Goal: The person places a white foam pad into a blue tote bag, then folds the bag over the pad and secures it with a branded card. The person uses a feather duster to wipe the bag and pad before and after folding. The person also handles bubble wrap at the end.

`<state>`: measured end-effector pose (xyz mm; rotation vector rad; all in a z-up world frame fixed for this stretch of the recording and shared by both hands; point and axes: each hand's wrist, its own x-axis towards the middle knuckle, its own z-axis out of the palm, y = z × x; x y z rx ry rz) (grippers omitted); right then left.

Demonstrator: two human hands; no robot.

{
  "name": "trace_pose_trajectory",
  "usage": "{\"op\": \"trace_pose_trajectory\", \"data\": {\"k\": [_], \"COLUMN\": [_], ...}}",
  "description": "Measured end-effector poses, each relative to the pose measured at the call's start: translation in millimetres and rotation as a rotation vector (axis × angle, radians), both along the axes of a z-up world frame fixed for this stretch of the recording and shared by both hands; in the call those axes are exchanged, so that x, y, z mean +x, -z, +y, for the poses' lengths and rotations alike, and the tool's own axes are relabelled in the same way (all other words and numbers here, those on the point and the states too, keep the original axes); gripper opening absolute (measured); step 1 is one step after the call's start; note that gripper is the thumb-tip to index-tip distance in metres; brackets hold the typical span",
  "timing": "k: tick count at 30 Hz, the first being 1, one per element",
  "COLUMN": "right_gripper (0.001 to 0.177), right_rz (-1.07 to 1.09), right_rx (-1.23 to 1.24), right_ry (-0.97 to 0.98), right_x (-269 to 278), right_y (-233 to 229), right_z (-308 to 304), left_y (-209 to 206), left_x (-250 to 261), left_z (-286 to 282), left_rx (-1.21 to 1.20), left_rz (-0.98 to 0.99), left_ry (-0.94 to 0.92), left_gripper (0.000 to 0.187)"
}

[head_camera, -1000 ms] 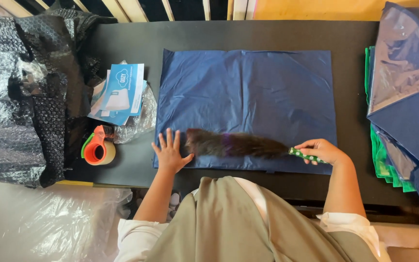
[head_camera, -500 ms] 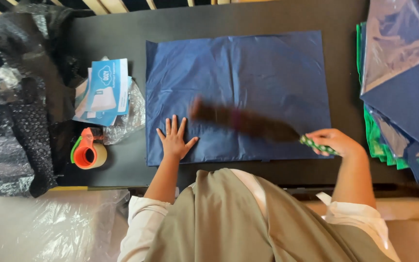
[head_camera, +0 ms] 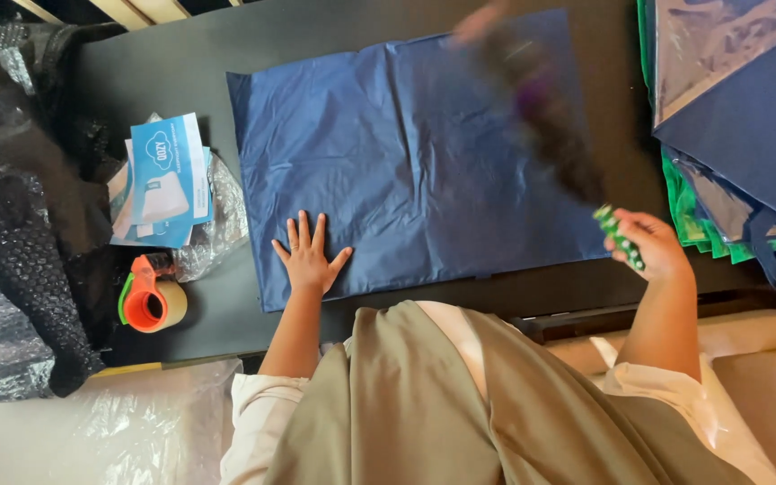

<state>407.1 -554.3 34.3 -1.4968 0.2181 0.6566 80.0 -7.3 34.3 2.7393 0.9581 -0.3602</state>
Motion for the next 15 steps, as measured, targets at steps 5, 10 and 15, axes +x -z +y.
{"op": "trace_pose_trajectory", "data": {"k": [5,10,15], "right_gripper": [0.025,0.016,0.024], "right_rz": [0.131,-0.087,-0.107], "right_rx": [-0.265,-0.169,-0.042], "right_ry": [-0.379,0.038,0.203], "right_x": [-11.5,-3.7,1.4], "right_y": [-19.2,4.9,-17.9], "right_z": [4.9,-3.2,8.3], "left_y": [2.0,-4.1,-9.7], "left_x": [-1.7,0.0,1.8], "left_z": [-0.1,-0.4,-1.7], "left_rx": [0.007,-0.016,-0.025], "left_rz": [-0.002,0.023,0.025], "left_ry": [0.002,-0.003,-0.014], "left_gripper": [0.095,0.096,0.096]}}
